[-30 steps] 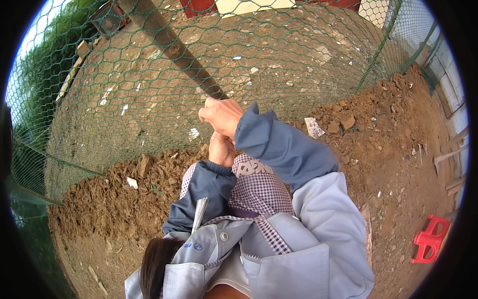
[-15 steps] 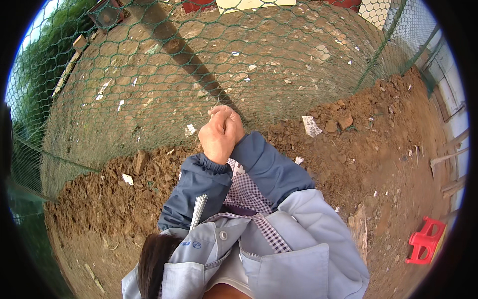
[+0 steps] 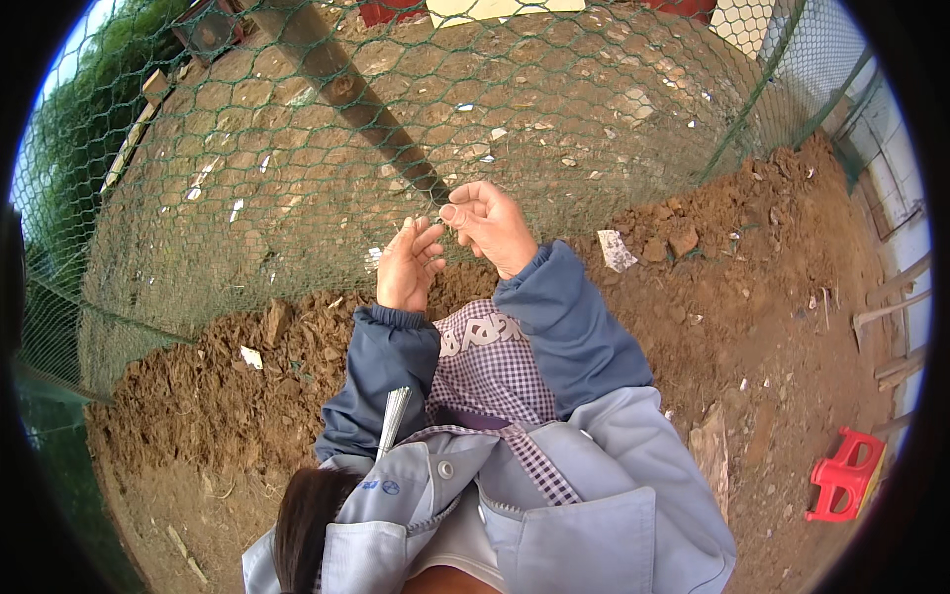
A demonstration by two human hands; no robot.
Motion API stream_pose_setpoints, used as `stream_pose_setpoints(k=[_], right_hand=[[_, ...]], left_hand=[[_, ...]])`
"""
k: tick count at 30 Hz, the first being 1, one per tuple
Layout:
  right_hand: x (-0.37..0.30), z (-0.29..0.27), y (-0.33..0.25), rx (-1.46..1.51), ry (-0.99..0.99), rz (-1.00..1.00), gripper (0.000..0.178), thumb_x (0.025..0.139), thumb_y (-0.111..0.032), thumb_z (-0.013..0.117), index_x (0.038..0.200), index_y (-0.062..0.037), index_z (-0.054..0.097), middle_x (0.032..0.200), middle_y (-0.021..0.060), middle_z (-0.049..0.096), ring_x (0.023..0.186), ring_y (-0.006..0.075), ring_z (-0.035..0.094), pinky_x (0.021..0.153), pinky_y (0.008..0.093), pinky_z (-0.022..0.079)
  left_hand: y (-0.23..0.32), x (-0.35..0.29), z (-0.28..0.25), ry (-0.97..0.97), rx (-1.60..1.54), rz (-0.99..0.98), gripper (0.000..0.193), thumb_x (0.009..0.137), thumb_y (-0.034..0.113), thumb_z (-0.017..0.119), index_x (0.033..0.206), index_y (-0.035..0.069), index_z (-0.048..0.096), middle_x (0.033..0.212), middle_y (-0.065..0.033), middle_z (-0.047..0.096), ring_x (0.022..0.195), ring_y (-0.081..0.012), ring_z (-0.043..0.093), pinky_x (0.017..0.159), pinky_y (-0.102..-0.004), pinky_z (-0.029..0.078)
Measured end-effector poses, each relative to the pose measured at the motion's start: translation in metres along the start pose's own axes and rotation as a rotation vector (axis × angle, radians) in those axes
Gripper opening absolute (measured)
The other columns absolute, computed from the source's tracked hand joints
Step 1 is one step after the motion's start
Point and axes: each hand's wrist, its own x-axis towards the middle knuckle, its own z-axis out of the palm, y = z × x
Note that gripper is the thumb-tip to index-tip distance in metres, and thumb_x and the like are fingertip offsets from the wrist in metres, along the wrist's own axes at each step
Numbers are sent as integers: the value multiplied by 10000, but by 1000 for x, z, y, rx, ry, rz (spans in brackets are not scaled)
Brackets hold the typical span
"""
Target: The person repairs a green mesh fence by hand, using thin metal wires to tie the mesh to a wooden post. They repeatedly bend and twist the wires to secure the fence along the post.
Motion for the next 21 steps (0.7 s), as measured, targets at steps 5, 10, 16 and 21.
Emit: stream_pose_setpoints(k=[5,10,16,21], right_hand=[[0,-4,7,-92,62,-58,170,799,-45,625,946,-2,552,736,2,581,606,50,501,510,193,409],[19,-3,47,-337,350,1,66,785,0,619,836,4,579,735,5,603,621,62,534,561,216,442],[14,38,90,235,52,-68,101,887,-115,512,864,-39,575,774,-15,570,706,53,496,604,215,420],[10,-2,65,-16,135,105,177,893,-180,536,985,-41,593,832,-11,605,664,48,521,534,187,415]], left_hand=[[5,4,-6,-127,-216,-71,180,866,143,584,1010,36,588,773,-23,627,607,-90,553,563,-218,481],[1,-6,10,-83,114,190,188,860,111,577,1005,-9,595,744,-38,629,582,-104,550,553,-218,455],[5,-18,25,141,1247,947,215,827,163,602,953,-5,648,747,-134,661,630,-168,627,601,-267,477],[24,-6,-1,102,743,642,234,866,174,586,1000,-13,625,730,-66,635,642,-75,546,594,-217,440]])
